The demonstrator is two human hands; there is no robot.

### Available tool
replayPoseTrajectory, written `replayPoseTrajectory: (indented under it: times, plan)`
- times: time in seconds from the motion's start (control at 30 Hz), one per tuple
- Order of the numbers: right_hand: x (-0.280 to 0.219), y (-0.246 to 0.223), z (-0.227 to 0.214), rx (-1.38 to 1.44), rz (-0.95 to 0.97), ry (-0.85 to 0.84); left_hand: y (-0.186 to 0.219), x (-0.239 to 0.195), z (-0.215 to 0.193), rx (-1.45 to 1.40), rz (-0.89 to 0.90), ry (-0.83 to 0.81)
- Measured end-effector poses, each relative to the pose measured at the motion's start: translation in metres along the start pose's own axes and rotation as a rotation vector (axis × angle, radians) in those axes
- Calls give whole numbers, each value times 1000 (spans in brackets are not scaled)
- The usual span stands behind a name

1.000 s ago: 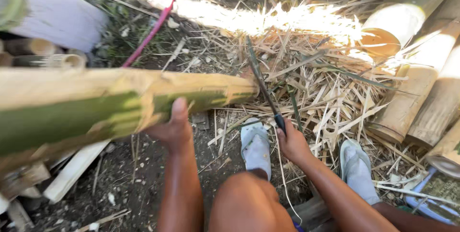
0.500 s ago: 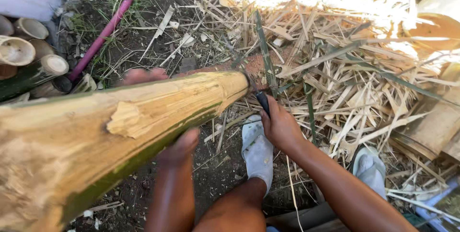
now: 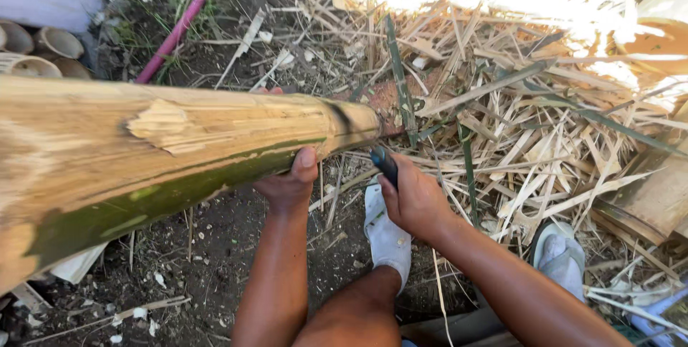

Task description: The person sits on the ground and uses a machete to peel the outer green layer off a long bamboo pole. They hold the bamboo with their left hand and repeatedly strike and scrape the surface with the machete in their right hand, removing strips of the outer skin.

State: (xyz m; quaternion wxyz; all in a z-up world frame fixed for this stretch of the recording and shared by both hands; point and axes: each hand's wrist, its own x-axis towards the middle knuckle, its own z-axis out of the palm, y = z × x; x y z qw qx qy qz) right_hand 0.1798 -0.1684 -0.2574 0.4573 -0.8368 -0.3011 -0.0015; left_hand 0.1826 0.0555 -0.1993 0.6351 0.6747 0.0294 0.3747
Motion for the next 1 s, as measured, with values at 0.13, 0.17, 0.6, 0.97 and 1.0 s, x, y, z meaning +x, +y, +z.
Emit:
replayPoseTrajectory:
  times: [0.13,0.17,0.6,0.97,1.0]
  plan:
    - [11,27,23,-31,498,-249,8,-5,0,47,8,19]
    - [19,34,23,-49,524,-261,9,-3,3,54,9,26]
    - [25,25,7,-36,512,-255,5,3,-5,141,74,20]
    - [24,28,14,-12,522,-235,10,0,1,181,39,43]
    - [19,19,7,54,448,-169,8,0,1,205,45,41]
